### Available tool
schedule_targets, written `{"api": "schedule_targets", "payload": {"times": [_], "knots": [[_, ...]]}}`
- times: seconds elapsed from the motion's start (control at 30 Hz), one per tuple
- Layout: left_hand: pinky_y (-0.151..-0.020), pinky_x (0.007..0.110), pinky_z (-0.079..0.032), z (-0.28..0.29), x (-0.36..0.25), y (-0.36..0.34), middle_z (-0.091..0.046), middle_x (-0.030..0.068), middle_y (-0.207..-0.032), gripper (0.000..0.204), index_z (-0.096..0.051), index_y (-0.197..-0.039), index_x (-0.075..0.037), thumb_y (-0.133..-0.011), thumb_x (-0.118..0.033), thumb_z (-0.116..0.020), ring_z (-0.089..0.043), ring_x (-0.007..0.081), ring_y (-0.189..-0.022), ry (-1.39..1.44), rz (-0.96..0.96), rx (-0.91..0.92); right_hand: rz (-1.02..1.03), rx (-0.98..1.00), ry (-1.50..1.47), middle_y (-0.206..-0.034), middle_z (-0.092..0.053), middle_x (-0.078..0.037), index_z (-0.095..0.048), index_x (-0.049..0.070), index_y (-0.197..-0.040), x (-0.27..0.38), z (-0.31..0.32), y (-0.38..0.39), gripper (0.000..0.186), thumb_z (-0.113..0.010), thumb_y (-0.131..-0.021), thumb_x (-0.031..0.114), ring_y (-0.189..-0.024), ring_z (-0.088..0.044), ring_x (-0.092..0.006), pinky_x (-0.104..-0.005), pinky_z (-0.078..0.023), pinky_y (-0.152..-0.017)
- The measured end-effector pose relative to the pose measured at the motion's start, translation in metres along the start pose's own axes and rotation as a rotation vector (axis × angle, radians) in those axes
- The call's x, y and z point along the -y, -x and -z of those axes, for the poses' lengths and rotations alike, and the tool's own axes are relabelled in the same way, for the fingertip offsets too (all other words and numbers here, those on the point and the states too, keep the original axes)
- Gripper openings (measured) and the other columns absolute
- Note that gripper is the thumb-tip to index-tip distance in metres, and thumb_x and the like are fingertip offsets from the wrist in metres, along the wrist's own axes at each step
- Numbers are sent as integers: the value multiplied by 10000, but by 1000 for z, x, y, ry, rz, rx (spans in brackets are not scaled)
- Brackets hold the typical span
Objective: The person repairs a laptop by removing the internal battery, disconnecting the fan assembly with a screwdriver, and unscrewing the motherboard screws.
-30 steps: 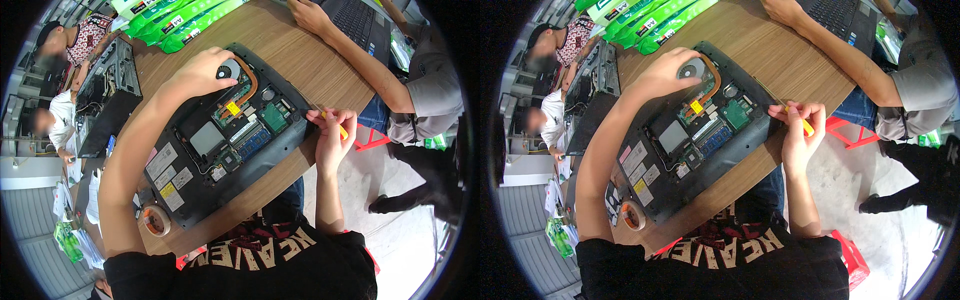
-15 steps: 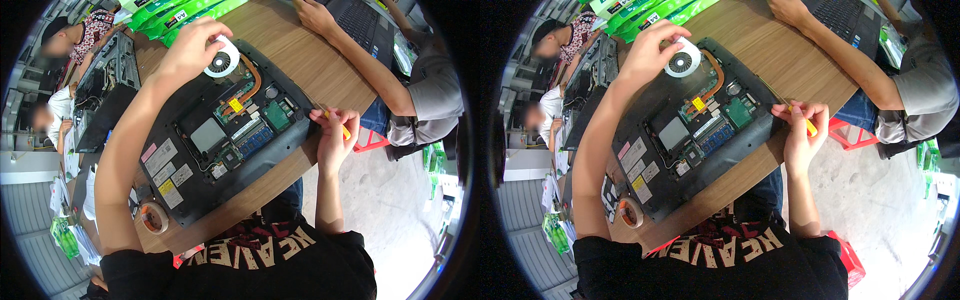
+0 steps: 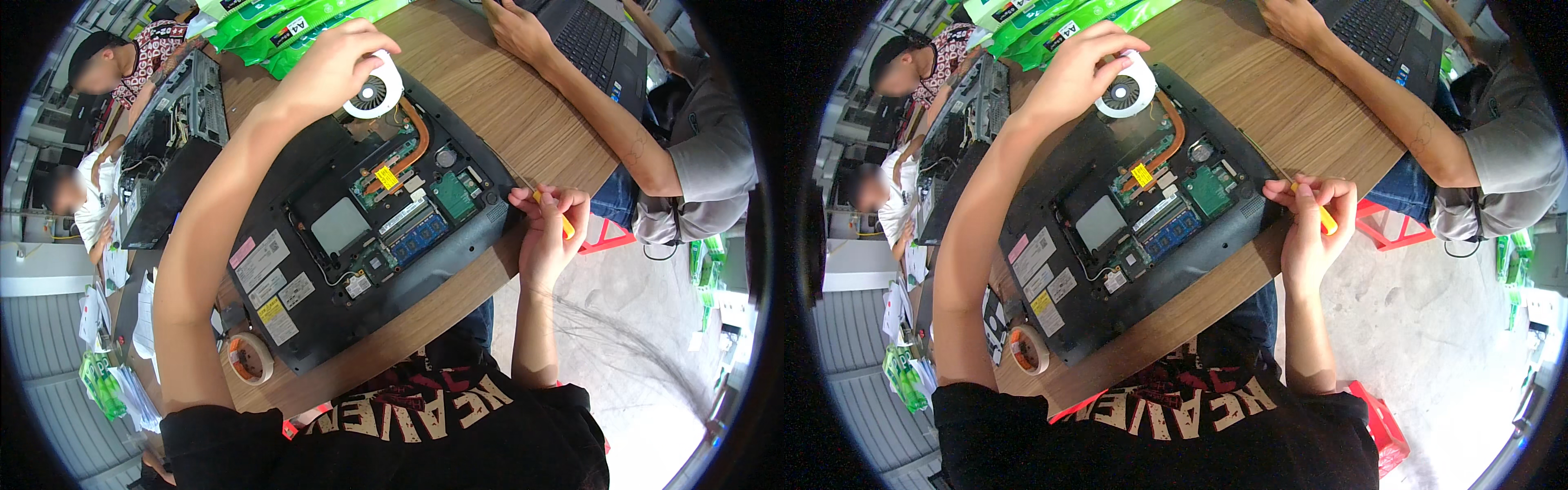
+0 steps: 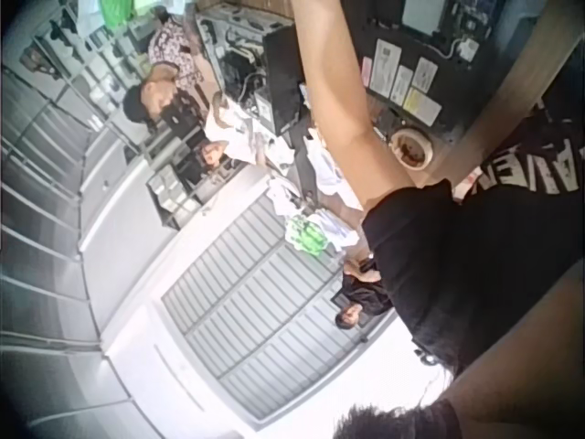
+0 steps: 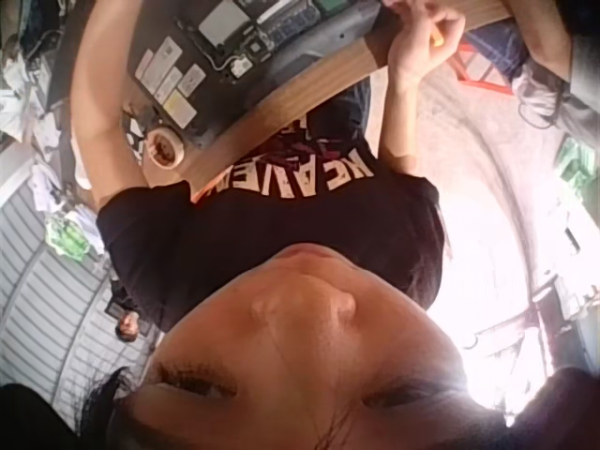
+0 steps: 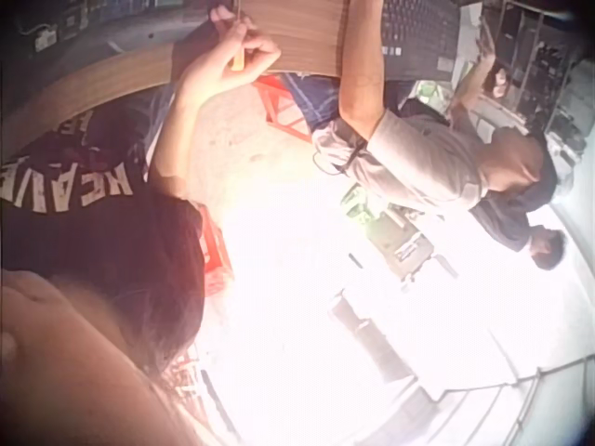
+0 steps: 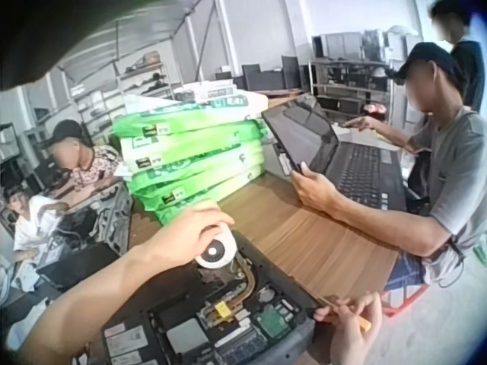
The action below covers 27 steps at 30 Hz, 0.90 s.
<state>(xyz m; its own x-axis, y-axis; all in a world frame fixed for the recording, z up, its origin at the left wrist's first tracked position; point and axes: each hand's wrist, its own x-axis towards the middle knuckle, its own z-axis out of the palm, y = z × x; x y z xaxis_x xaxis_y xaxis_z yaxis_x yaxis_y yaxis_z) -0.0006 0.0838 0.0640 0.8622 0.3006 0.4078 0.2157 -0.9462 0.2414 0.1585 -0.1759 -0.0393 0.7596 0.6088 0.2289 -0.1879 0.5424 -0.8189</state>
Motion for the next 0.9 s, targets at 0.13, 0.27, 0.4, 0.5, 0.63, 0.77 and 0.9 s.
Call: {"api": "schedule_targets", "payload": {"times": [0.13,0.27,0.4,0.5,0.63,0.77,0.9], "knots": [[-763,355,-494,-16,20,16,-626,122,-940,196,-667,-1038,-48,-852,-39,-608,-625,248,-838,159,158,-38,-11,-7,27,-944,-542,-147,-391,40,-884,0,1,0,138,-505,-923,-28,-796,-668,-293,-405,-595,-723],[-805,288,-501,-25,28,34,-668,76,-1020,261,-642,-1145,-38,-892,-40,-580,-630,143,-892,254,393,148,0,13,-1,-943,-542,-149,-392,40,-884,0,0,0,138,-506,-924,-26,-796,-669,-298,-405,-595,-722],[-801,274,-498,-27,23,37,-668,66,-1030,275,-650,-1152,-64,-891,-36,-569,-611,122,-862,288,377,104,-6,1,31,-945,-543,-148,-396,39,-890,1,0,-1,131,-510,-927,-13,-797,-668,-299,-408,-593,-727],[-783,261,-494,-32,25,37,-668,58,-1028,272,-660,-1142,-75,-887,-39,-571,-595,111,-842,350,391,78,-10,1,40,-950,-544,-148,-398,38,-894,1,-1,-1,126,-511,-929,-6,-797,-667,-298,-409,-592,-731],[-696,281,-488,-39,27,33,-671,73,-996,260,-679,-1097,-80,-854,-34,-597,-589,141,-773,378,364,47,-13,5,39,-955,-546,-146,-400,38,-897,1,-1,-1,119,-506,-931,-4,-796,-665,-298,-405,-589,-728],[-672,308,-490,-42,28,34,-674,103,-919,235,-702,-1043,-74,-832,-24,-612,-594,183,-715,295,302,7,1,2,67,-956,-548,-147,-402,37,-898,-2,1,-2,114,-503,-929,-7,-789,-663,-301,-408,-588,-723],[-682,306,-483,-38,38,36,-662,101,-918,242,-712,-1052,-86,-841,-26,-607,-599,188,-742,417,350,38,-12,-10,67,-958,-551,-150,-404,37,-897,0,-1,-3,110,-499,-927,-9,-787,-663,-304,-410,-588,-717]]}}
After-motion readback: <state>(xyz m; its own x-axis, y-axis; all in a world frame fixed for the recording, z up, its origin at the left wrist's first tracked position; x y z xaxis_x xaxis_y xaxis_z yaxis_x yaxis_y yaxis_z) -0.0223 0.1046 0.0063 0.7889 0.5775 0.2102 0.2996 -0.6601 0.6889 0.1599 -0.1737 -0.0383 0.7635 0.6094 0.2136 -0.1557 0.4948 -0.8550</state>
